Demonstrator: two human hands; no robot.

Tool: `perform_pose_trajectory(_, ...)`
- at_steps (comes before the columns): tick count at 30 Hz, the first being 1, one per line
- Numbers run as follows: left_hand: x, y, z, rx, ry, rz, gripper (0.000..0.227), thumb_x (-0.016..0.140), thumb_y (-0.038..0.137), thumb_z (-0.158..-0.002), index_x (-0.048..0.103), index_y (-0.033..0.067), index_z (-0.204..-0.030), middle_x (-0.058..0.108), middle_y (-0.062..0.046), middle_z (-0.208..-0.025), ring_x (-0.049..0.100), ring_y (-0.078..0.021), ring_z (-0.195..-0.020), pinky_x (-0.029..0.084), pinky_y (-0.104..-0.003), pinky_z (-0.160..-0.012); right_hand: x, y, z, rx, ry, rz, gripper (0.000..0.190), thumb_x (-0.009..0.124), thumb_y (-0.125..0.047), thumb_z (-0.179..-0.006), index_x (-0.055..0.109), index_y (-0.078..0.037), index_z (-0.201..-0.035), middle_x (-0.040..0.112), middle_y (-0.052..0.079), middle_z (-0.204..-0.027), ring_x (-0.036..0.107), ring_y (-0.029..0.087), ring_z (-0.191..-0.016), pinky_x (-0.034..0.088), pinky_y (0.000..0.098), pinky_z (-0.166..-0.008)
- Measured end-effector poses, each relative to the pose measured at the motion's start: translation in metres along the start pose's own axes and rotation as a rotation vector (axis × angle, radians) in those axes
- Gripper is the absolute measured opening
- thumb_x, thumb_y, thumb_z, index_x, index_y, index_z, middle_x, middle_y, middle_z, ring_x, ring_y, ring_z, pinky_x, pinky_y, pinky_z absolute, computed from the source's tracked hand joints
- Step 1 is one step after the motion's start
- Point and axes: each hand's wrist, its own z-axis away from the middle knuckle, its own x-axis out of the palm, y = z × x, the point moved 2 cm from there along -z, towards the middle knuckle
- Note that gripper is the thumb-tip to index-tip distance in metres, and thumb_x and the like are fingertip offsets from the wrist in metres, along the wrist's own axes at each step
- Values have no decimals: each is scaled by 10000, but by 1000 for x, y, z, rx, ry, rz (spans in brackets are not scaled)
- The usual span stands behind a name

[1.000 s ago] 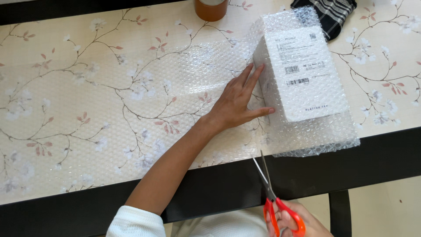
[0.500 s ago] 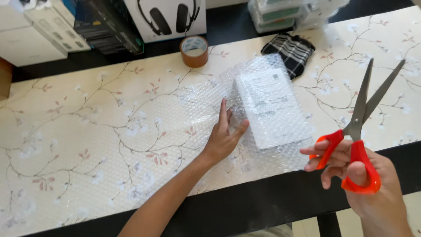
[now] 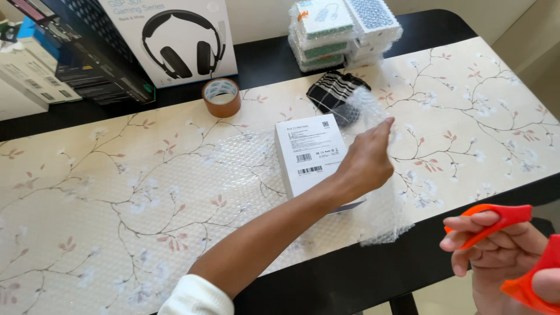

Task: The person unboxes a computer peripheral from its packaging by hand and using scissors, then wraps the box in bubble wrap.

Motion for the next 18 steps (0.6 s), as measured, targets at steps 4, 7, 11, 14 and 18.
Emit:
perform_pose_trajectory(4,41,15,-58,-79,-122,118,735,435,-15,-931,255,33,-1642,444,-236,-1582,504,-367,-1369,576,-457,-900,-12,-7,20,-43,82,-133,707,722,-465,-1102,525,125,-1438,653,423,-1366,811,442,-1100,736,399,-635)
perform_pose_trajectory(7,71,14,-91,-45,-283,116,892,559,178,-958,73,174,-1706,609,-218,-1175,603,-320,-954,510,-420,-715,6,1,24,-56,301,-32,747,670,-623,-1112,583,75,-1364,703,360,-1278,819,366,-997,687,301,-555)
perform_pose_trajectory(11,84,1,-126,-99,-442,282,987,504,277,-937,-146,230,-1678,334,-303,-1652,549,-412,-1375,528,-447,-1004,15,17,9,-26,388,27,726,648,-668,-1074,614,12,-1325,738,291,-1235,805,310,-911,606,274,-543)
perform_pose_trajectory(14,59,-10,-140,-41,-391,471,904,525,70,-967,-10,129,-1693,353,-247,-1657,414,-365,-1482,435,-462,-1194,16,28,-20,141,402,52,914,700,-788,-897,639,50,-1259,759,276,-1185,776,351,-881,529,330,-551)
perform_pose_trajectory(18,-32,-41,-114,266,-3,303,511,520,76,-1058,411,90,-1558,673,-158,-1437,655,-273,-1339,636,-339,-1038,31,43,-72,293,421,197,712,555,-581,-935,615,61,-1236,753,267,-1119,754,377,-870,514,369,-629)
